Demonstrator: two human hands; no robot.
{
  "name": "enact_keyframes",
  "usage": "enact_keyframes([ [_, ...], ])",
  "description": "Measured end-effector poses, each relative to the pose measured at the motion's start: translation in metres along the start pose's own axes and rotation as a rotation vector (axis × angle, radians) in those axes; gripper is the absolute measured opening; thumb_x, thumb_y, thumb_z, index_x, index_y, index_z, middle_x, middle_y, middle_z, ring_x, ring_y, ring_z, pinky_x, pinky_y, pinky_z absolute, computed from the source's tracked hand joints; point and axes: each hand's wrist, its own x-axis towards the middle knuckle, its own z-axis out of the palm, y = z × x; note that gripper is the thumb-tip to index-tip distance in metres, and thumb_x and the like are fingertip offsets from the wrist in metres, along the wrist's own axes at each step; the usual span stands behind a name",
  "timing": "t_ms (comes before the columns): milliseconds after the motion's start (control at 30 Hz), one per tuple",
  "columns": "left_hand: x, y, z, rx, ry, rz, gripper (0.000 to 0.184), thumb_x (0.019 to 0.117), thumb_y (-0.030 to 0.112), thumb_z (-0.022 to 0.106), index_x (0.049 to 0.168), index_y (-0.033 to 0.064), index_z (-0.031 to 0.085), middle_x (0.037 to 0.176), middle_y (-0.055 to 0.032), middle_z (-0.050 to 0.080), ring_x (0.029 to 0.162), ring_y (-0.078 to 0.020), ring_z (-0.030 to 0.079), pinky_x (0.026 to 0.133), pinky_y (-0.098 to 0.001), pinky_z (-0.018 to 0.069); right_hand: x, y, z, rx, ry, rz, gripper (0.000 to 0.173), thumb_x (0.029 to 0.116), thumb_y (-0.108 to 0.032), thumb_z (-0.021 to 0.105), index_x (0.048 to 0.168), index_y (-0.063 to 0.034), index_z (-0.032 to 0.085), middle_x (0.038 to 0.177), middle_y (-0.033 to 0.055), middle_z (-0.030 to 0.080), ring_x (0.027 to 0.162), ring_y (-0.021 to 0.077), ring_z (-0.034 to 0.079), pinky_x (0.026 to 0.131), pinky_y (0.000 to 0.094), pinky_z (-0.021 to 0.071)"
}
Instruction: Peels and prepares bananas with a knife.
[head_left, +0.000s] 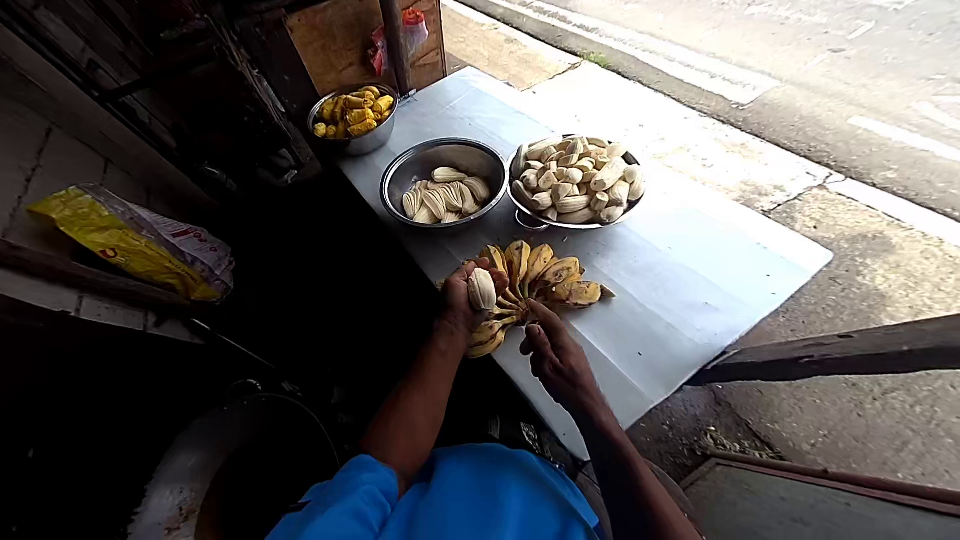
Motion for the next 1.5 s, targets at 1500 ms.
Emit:
enact_keyframes([
  [1500, -0.03, -0.01, 0.001, -0.016, -0.089, 0.032, 0.046, 0.1119, 0.038, 0.02, 0.12, 0.0115, 0.057, 0.096, -0.009, 0.069, 0.08, -0.0196, 0.071, 0.068, -0.033, 0.0598, -0.029, -0.019, 0.019, -0.449, 0.001, 0.021, 0.049, 0.1105, -0.042, 0.031, 0.146, -0.0158, 0.054, 0.091, 0.0101, 0.07, 0.079, 0.027, 0.068, 0.07, 0.0508, 0.0551],
])
